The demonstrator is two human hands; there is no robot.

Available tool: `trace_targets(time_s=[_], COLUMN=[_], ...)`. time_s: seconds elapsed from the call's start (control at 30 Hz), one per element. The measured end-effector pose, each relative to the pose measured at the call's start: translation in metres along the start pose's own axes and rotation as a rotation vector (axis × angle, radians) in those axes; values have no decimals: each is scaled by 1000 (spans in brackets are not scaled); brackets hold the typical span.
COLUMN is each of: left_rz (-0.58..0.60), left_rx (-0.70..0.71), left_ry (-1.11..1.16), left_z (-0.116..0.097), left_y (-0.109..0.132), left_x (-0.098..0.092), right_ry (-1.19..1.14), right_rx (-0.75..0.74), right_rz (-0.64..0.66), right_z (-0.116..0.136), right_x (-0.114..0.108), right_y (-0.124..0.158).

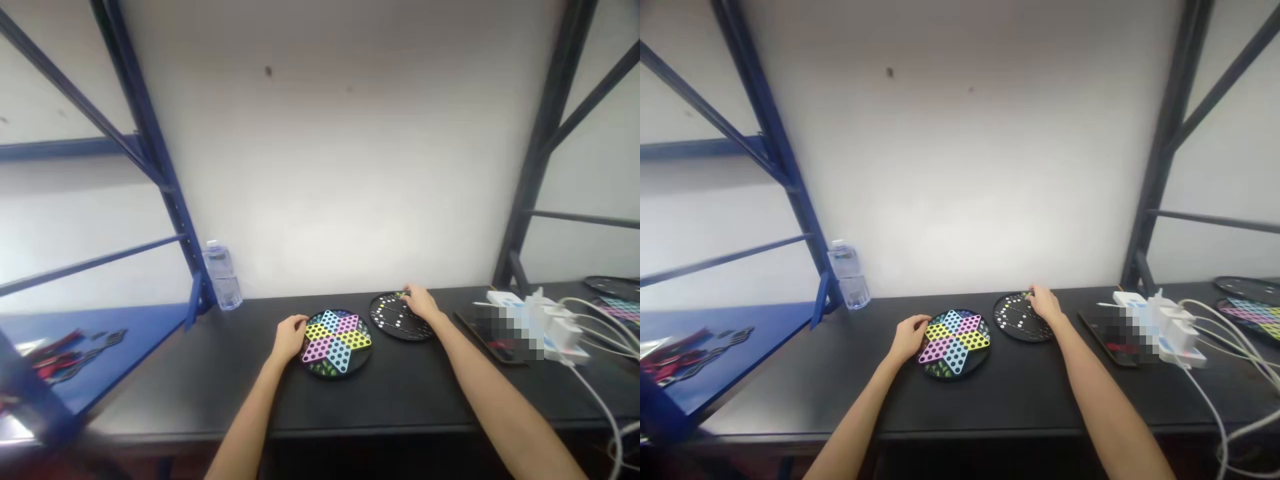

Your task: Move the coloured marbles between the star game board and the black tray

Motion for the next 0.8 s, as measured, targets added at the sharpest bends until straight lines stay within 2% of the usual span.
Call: trace_targets(time_s=[0.17,0.27,0.33,0.43,0.5,0.57,0.67,0.73,0.8], left_rz=[2,11,7,8,8,15,18,17,17], left_rx=[-7,-14,-27,-25,-19,-13,-14,-12,-16], left_ry=[6,13,11,8,2,-1,-1,-2,-3], left_z=[-1,-3,-4,-6,-6,-4,-2,-2,-1], left_y=[0,1,2,1,1,0,-1,-1,-1], left_x=[-2,-3,-4,-5,-5,-4,-3,-3,-3], right_ry=[24,-91,-305,-839,-1222,-1505,-1698,-1699,-1591], right_rx=[-55,-55,-36,18,43,42,71,122,174], right_rz=[43,-4,-84,-197,-165,-55,72,71,3], right_z=[13,18,17,5,-4,-7,-8,-10,-13], right_x=[6,0,-10,-22,-23,-20,-16,-11,-9], right_y=[0,1,3,6,6,4,4,4,5])
Point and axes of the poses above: each hand's wrist, its own y-axis away from the middle knuckle, its own x-axis out of the palm, z = x × y, the point moved 7 cm from there along -y, towards the middle knuckle, and after that the axes turned 10 degrees about z, right-handed, at the moved point
